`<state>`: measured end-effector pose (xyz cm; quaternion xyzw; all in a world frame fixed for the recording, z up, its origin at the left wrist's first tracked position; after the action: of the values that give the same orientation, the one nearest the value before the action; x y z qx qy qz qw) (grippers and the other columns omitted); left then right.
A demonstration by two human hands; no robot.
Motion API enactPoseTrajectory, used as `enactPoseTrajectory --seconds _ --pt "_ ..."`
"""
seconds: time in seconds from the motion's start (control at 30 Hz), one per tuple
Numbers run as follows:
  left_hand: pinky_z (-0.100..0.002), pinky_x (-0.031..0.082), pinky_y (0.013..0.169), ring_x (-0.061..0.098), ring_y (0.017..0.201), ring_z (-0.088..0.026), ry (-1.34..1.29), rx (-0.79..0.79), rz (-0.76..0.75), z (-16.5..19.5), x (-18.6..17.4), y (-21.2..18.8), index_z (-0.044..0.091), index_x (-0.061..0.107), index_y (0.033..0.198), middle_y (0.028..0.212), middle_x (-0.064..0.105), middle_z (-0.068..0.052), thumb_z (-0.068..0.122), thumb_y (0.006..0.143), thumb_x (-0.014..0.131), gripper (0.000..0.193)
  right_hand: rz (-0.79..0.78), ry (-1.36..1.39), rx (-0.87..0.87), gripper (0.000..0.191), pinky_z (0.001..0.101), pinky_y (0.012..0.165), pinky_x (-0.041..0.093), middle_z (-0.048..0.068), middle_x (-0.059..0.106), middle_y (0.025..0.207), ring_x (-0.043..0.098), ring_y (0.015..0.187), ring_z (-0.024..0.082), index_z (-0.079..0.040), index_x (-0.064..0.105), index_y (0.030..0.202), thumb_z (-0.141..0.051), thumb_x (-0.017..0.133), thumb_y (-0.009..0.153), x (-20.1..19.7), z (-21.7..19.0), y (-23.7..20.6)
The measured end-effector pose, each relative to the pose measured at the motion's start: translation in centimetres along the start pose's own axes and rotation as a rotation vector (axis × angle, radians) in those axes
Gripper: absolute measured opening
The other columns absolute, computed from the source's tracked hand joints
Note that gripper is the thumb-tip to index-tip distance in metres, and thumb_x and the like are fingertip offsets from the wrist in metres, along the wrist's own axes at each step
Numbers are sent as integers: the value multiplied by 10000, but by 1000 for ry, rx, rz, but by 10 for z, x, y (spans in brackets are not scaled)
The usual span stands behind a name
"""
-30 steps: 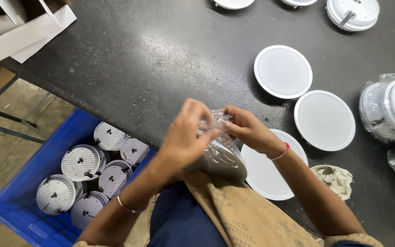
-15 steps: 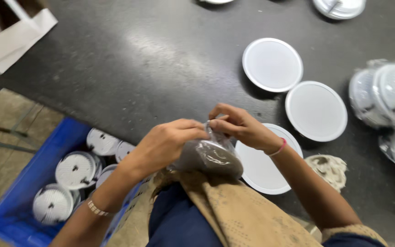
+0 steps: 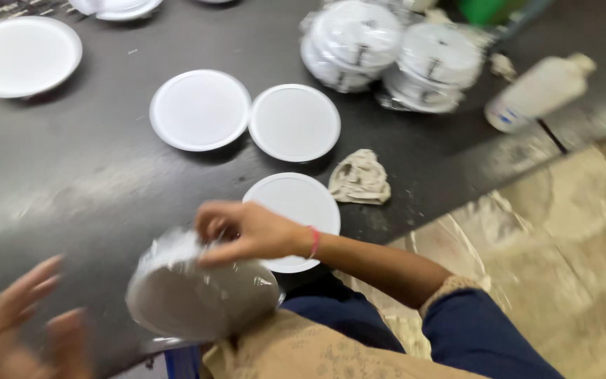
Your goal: The person wipes round LED panel light diffusers with a cloth, slides each unit into a clear plastic bag, and stacks the bagged lights on the workbench and into a blue crate. They occasionally reach into a white sack on the floor for supplies and place finished units aside.
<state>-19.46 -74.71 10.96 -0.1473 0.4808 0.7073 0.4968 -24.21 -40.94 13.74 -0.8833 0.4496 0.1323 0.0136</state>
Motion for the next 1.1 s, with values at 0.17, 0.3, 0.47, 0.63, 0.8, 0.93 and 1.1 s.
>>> enactPoseTrajectory --seconds 0.17,0.3,0.47,0.63,0.8,0.93,1.1 --pt "-381 499 1062 649 1169 -241 36 -528 -331 -83 21 20 -10 525 1355 1253 680 -193 191 1102 592 331 589 703 288 410 227 584 468 35 675 1034 564 784 94 -139 539 1260 -208 760 922 -72 38 -80" --pt "-372 559 1010 684 1106 -239 -249 -456 -238 -43 35 -32 -63 512 1361 1232 669 -232 84 1118 604 299 1168 679 306 485 317 741 617 70 666 1091 671 929 182 -89 511 1358 -196 731 939 -121 68 -173" --pt "-349 575 1020 705 1120 -233 -485 -347 -170 80 57 -59 -89 519 1329 1241 668 -227 21 1102 605 267 1412 618 178 560 378 809 648 95 645 1216 695 1004 217 -127 446 1439 -156 687 935 -183 107 -288" --pt "-366 575 984 723 1106 -257 -417 -318 -288 197 82 -31 5 623 1325 1247 696 -194 -2 1033 637 293 1457 679 141 554 426 866 659 121 622 1291 691 1078 256 -79 441 1470 -120 647 957 -213 152 -351" --pt "-399 542 992 601 1278 -270 -678 -32 -430 320 178 -6 95 482 1454 1513 481 -144 94 852 790 676 1456 728 139 536 444 913 631 138 606 1316 671 1111 288 -83 422 1470 -123 627 977 -246 176 -380" --pt "-567 334 1207 281 1521 -422 -562 533 -390 421 296 39 140 378 1559 1660 239 -171 224 712 937 1019 1417 795 148 532 477 918 632 156 608 1305 673 1121 308 -74 406 1457 -108 606 966 -270 181 -403" --pt "-765 261 1120 203 1519 -484 59 818 -357 525 448 107 256 156 1638 1688 69 -67 128 576 922 1316 1289 844 224 584 481 897 627 147 606 1289 682 1077 318 -84 348 1497 -112 588 966 -277 183 -422"
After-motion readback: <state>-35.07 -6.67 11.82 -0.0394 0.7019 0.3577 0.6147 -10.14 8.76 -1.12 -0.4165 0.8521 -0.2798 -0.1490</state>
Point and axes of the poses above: each hand's wrist, its own y-axis towards the middle knuckle, its own x-axis out of the palm, z = x × y, the point moved 1 cm from there along y, towards the middle knuckle
